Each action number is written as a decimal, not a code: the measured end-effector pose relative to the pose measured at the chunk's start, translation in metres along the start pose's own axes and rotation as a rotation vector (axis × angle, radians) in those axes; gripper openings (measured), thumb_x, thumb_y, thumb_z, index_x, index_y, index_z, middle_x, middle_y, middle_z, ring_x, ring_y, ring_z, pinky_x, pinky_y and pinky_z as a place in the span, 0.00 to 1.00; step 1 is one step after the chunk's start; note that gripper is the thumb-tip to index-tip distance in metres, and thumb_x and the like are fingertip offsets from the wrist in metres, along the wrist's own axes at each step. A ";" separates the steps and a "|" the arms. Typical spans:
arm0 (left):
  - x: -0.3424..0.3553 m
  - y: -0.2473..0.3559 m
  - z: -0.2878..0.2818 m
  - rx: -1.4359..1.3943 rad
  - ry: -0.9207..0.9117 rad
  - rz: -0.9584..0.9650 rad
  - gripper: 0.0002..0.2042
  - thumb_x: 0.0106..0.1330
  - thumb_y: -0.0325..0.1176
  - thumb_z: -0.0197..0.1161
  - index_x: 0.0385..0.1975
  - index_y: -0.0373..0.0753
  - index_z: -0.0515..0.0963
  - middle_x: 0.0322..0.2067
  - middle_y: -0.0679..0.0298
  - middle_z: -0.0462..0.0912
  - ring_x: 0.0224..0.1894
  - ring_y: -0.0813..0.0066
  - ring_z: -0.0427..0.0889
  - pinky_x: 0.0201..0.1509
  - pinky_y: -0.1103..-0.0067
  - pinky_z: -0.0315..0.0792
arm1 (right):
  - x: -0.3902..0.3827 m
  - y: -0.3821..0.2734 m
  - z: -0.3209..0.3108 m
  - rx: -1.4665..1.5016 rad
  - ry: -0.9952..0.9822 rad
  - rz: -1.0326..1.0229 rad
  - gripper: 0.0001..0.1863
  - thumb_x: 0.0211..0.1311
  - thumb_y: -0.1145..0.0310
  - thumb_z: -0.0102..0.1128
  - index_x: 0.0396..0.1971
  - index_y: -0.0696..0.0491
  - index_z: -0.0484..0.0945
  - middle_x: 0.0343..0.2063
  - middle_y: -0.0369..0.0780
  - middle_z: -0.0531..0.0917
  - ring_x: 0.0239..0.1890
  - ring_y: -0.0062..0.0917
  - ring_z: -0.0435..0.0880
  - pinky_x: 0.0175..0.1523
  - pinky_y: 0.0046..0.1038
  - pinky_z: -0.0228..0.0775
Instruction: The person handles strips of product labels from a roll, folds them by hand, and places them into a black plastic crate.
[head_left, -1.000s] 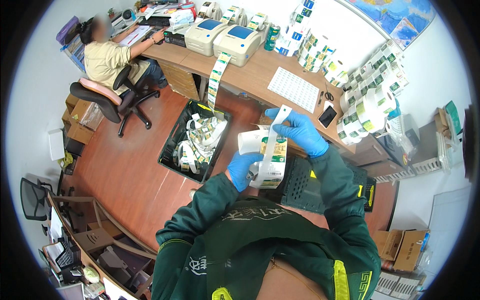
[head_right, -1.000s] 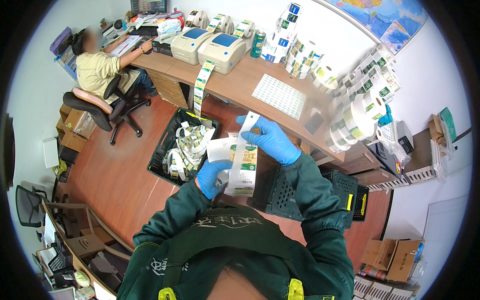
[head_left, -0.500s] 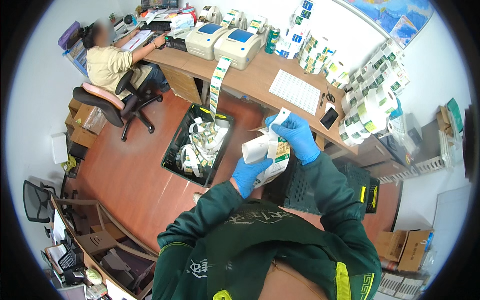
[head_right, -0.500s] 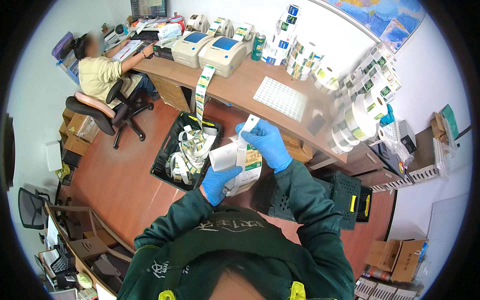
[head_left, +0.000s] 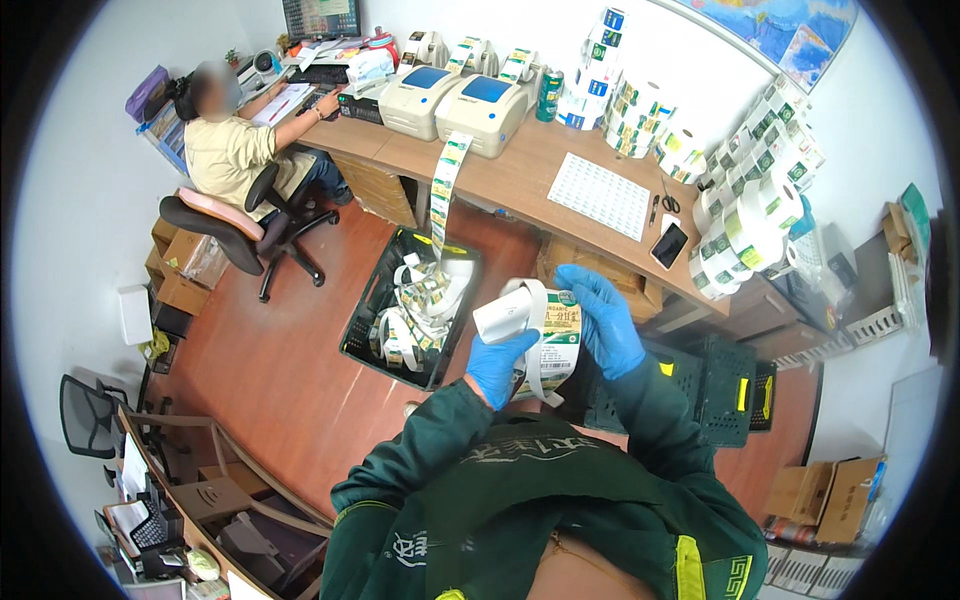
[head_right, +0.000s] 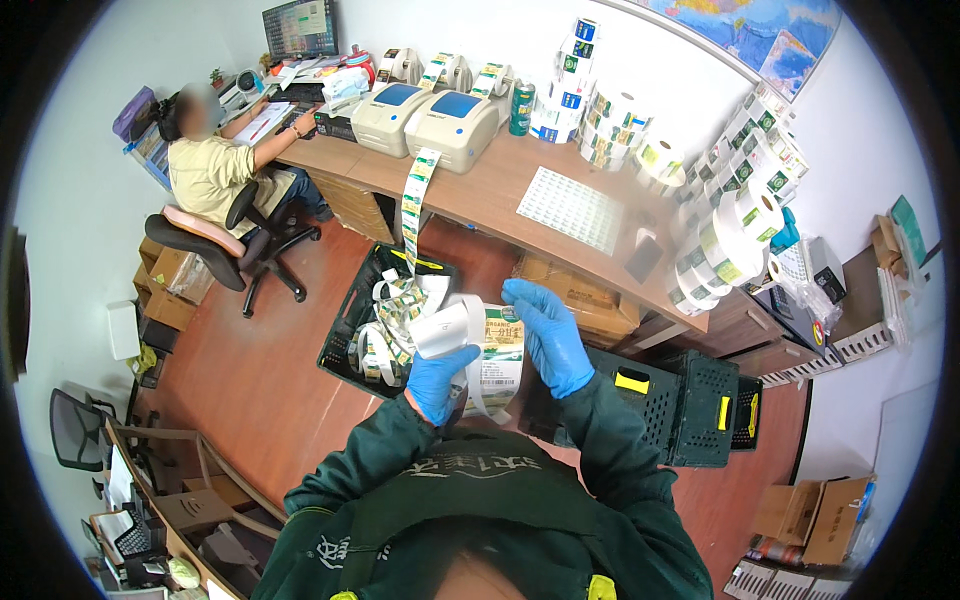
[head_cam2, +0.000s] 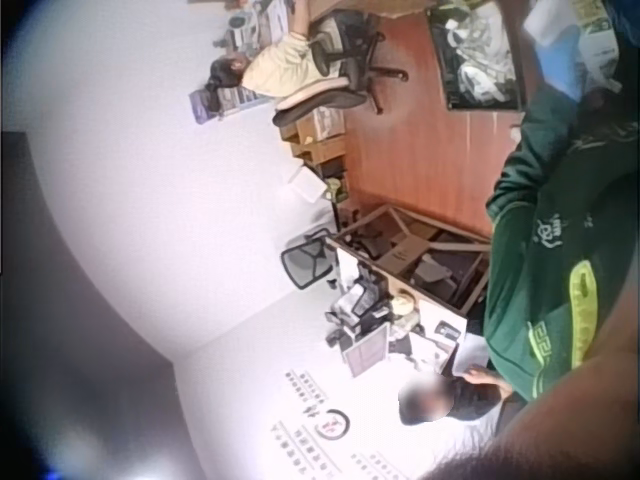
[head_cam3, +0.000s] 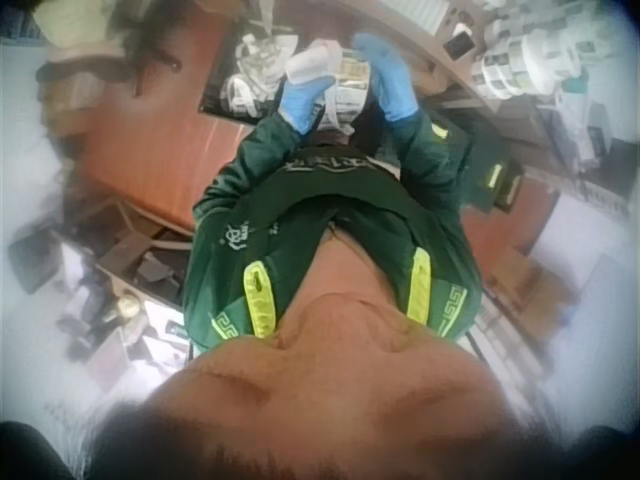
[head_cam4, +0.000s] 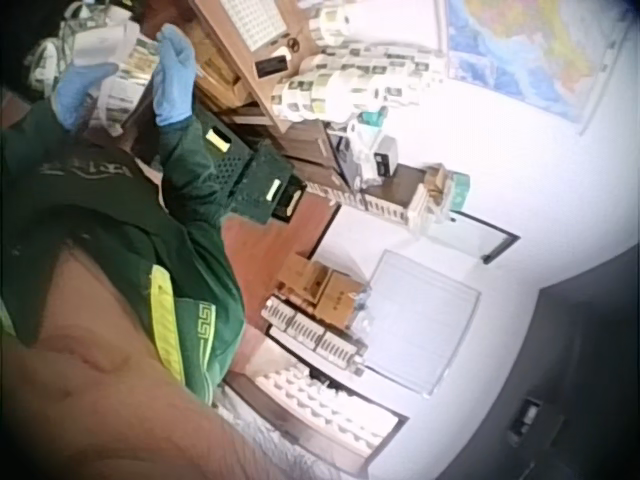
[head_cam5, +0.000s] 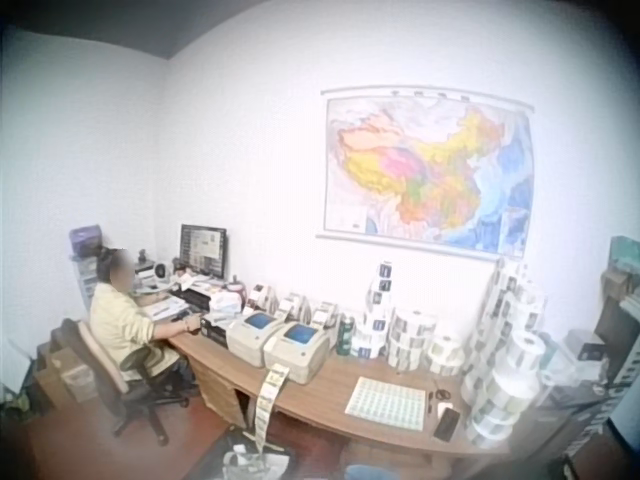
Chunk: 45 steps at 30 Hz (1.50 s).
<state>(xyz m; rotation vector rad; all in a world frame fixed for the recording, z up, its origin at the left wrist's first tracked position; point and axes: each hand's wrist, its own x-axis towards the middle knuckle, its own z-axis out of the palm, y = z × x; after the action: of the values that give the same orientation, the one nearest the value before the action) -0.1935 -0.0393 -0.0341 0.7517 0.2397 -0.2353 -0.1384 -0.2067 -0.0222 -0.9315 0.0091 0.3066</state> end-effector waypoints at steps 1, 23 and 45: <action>0.000 -0.001 -0.002 0.007 0.010 0.004 0.19 0.55 0.16 0.57 0.48 0.32 0.70 0.42 0.59 0.77 0.43 0.69 0.77 0.47 0.76 0.72 | -0.004 0.003 -0.001 0.021 0.033 -0.026 0.16 0.61 0.76 0.50 0.49 0.60 0.68 0.48 0.42 0.74 0.52 0.25 0.72 0.57 0.26 0.65; -0.015 -0.005 -0.010 0.210 0.030 0.054 0.17 0.59 0.24 0.59 0.49 0.33 0.71 0.41 0.61 0.78 0.41 0.73 0.77 0.44 0.80 0.73 | -0.001 0.019 0.011 -0.186 -0.113 0.178 0.16 0.55 0.74 0.59 0.45 0.61 0.74 0.40 0.39 0.80 0.41 0.23 0.78 0.47 0.24 0.71; -0.005 -0.002 -0.029 0.032 -0.070 -0.245 0.20 0.56 0.19 0.56 0.51 0.35 0.68 0.46 0.57 0.75 0.47 0.64 0.76 0.51 0.69 0.72 | 0.012 0.018 0.011 -0.035 -0.063 0.230 0.18 0.60 0.69 0.53 0.48 0.62 0.68 0.43 0.45 0.78 0.42 0.29 0.79 0.47 0.28 0.73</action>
<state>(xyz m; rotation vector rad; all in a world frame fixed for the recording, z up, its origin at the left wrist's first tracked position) -0.2024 -0.0204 -0.0545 0.7437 0.2619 -0.4981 -0.1331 -0.1854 -0.0313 -0.9563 0.0530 0.5505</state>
